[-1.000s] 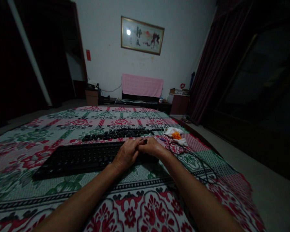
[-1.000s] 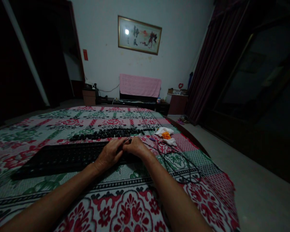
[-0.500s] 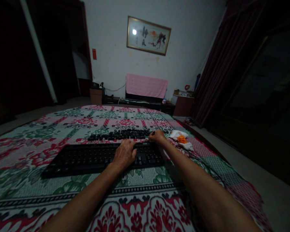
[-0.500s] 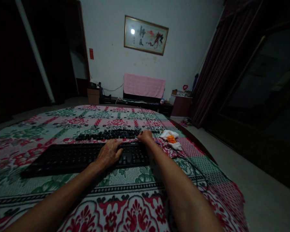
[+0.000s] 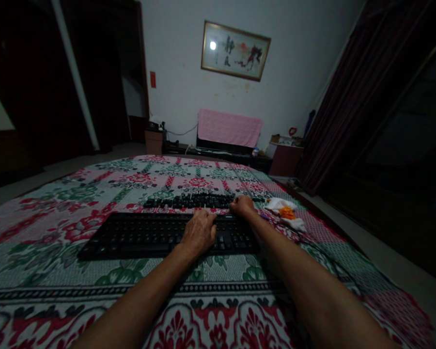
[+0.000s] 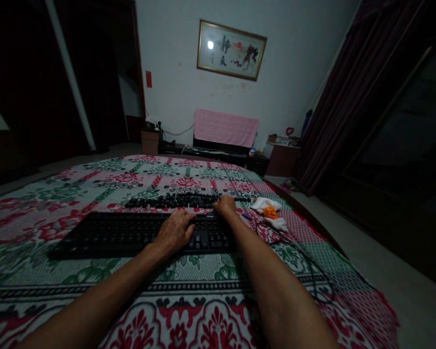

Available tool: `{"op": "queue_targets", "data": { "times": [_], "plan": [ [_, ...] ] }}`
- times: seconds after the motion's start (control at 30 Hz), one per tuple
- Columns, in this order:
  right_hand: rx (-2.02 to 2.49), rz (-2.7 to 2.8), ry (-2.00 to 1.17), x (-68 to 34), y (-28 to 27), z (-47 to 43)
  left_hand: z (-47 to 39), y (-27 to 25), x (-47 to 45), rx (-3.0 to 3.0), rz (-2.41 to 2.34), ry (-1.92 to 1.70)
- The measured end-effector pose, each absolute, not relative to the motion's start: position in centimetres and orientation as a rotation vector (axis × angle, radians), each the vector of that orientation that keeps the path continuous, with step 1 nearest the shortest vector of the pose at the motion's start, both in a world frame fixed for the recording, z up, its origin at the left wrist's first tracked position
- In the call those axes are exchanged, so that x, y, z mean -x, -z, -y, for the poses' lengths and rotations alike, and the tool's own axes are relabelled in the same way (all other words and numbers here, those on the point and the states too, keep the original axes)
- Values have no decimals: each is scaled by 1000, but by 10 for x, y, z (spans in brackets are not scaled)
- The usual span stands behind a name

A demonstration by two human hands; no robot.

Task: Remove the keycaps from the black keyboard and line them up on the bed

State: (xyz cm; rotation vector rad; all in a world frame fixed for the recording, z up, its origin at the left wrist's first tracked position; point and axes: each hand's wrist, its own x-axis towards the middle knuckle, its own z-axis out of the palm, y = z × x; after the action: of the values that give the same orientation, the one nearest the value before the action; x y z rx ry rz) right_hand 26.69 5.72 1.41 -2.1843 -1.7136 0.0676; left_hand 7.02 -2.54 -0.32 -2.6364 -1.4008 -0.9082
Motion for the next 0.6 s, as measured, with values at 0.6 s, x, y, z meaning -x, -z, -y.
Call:
{"op": "queue_targets", "data": {
  "times": [0.6],
  "plan": [
    [2057,1587,61,-276,-43,-35,26,2,-70,2622,1387,863]
  ]
}}
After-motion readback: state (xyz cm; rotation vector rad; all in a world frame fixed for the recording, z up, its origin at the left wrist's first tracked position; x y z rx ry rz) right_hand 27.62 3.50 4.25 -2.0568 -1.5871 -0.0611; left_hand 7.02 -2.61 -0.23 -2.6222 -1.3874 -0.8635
